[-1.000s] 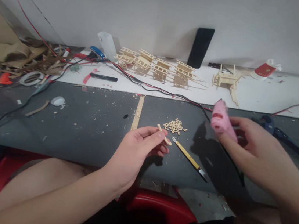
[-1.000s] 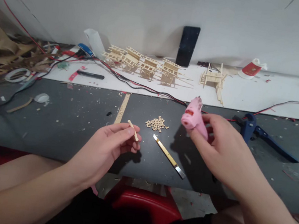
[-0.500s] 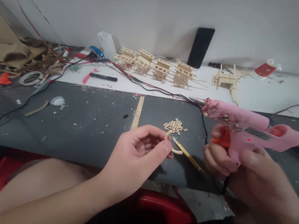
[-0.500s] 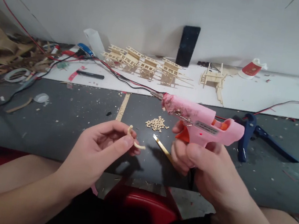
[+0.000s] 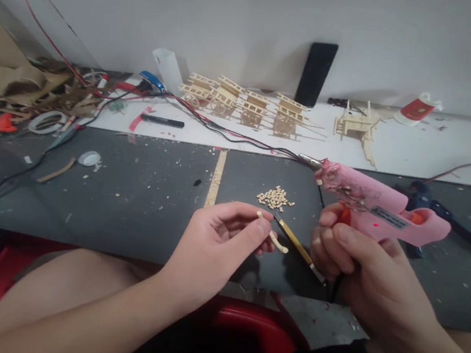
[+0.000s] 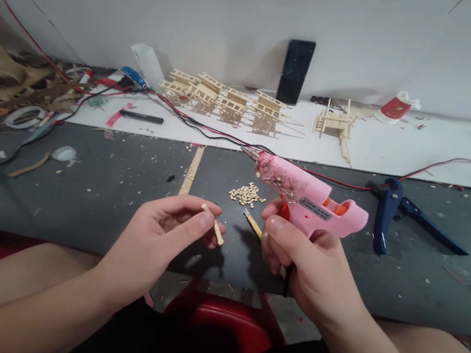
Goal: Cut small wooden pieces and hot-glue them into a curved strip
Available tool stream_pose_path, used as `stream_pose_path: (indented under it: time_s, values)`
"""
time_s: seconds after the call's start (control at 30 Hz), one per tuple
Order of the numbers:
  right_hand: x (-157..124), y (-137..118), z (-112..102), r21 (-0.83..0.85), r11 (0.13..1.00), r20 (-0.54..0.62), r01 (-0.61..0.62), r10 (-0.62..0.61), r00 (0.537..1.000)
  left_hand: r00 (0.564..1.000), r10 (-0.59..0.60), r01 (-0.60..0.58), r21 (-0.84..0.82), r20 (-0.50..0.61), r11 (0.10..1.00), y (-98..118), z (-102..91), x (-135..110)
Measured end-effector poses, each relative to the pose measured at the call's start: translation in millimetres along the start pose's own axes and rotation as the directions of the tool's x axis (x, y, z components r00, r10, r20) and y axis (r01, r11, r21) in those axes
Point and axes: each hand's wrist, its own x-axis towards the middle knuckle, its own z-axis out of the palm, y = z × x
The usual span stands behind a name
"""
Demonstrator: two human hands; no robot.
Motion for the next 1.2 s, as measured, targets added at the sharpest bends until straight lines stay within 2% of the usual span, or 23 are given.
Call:
stream_pose_path:
  time_s: [0.2, 0.43, 0.67, 0.8, 1.03, 1.2]
  values:
    - [-0.7, -1.9, 1.1, 0.009, 1.0, 0.013, 0.004, -0.004, 1.0, 0.998, 0.033, -0.031, 0.049, -0.044, 0.998, -1.0, -3.1, 0.1]
    - [-0.9, -6.7, -4.7, 0.03, 0.999, 0.058, -0.028, 0.026, 0.998, 0.988, 0.138, -0.128, 0.125, -0.073, 0.984, 4.2, -3.0, -1.9]
    - [-2.3, -7.9, -10.9, -0.03, 0.999, 0.101, -0.034, 0.037, 0.994, 0.982, 0.14, -0.109, 0.222, -0.126, 0.969, 5.5, -3.8, -1.8]
    - [-3.2, -5.7, -10.8, -0.085, 0.996, 0.121, -0.002, 0.012, 0.993, 0.983, 0.141, -0.122, 0.16, -0.114, 0.98, 1.8, -3.6, -3.3]
    - [-3.8, -6.2, -11.8, -0.151, 0.988, 0.114, -0.018, 0.036, 0.993, 0.987, 0.119, -0.109, 0.096, -0.104, 0.989, 2.7, -3.6, -5.2]
    - [-11.9, -7.1, -13.0, -0.243, 0.969, 0.053, -0.04, 0.054, 0.997, 0.989, 0.121, -0.119, 0.032, -0.087, 0.992, 5.6, -4.8, -4.3]
